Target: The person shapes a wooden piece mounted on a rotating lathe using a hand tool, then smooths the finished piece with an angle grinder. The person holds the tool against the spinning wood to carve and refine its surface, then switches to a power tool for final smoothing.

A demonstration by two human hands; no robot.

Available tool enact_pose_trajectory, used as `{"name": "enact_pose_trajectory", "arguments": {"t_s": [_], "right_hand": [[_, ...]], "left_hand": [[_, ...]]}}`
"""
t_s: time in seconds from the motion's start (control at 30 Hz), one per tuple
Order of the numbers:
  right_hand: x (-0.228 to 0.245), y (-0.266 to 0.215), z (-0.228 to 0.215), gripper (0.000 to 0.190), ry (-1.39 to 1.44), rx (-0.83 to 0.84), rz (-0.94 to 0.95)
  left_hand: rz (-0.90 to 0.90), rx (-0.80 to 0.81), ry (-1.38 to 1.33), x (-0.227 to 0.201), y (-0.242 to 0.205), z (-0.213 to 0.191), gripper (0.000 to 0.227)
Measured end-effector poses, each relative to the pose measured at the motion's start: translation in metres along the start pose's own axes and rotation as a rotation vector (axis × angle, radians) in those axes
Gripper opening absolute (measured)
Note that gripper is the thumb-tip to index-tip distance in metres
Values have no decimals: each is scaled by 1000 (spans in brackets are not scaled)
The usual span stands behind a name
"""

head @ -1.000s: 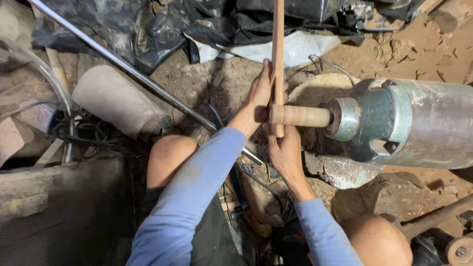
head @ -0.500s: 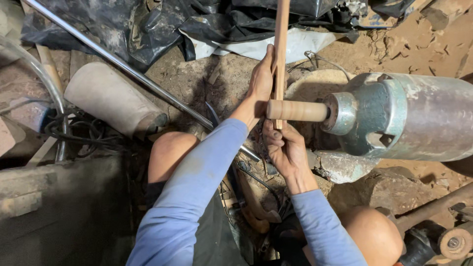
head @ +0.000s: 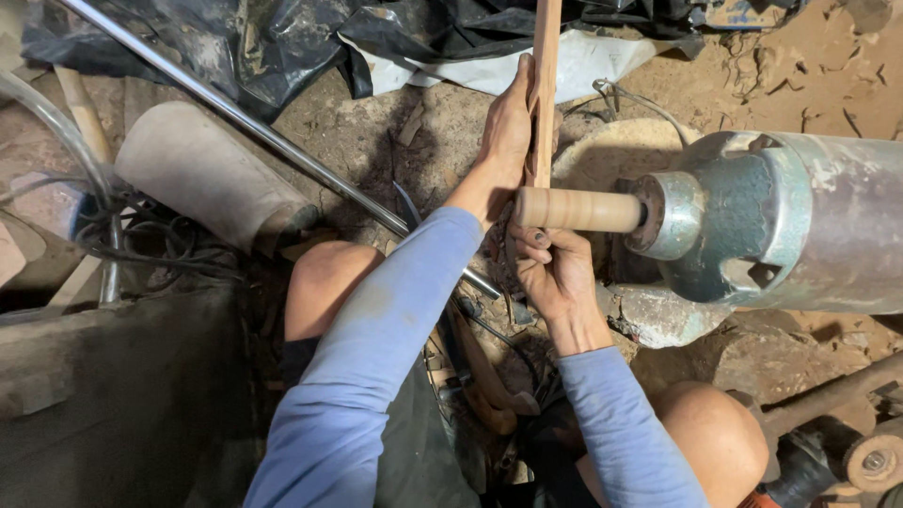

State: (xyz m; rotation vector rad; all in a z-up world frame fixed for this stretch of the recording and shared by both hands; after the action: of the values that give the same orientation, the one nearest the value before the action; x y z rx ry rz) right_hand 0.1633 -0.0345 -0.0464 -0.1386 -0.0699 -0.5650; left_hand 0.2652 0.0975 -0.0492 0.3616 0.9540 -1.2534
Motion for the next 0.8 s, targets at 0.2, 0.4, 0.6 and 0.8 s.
{"name": "enact_pose_trajectory", "arguments": {"t_s": [0.2, 0.4, 0.6, 0.8], "right_hand": [[5, -2, -1, 26, -30, -115, -81], [4, -7, 11, 23, -106, -98, -109], [-4, -22, 20, 19, -139, -36, -68], [-12, -46, 21, 27, -150, -101, -77]], "left_hand": [[-29, -27, 37, 4, 2, -3, 64], [-1, -30, 79, 3, -5, -2, 68], [-52, -64, 92, 2, -33, 2, 68], [-110, -69, -6, 17, -54, 7, 67]]}}
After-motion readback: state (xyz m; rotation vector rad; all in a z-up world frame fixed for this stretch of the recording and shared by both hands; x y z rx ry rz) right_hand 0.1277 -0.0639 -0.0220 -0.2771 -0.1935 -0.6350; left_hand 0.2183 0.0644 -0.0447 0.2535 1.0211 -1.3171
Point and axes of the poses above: each hand's wrist, its own y-axis towards the middle knuckle, its own z-axis out of the palm, x = y × z, the point moved 9 cm from there along y, towards the middle knuckle, and after that the axes turned 6 degrees about x, right-handed, at the moved point
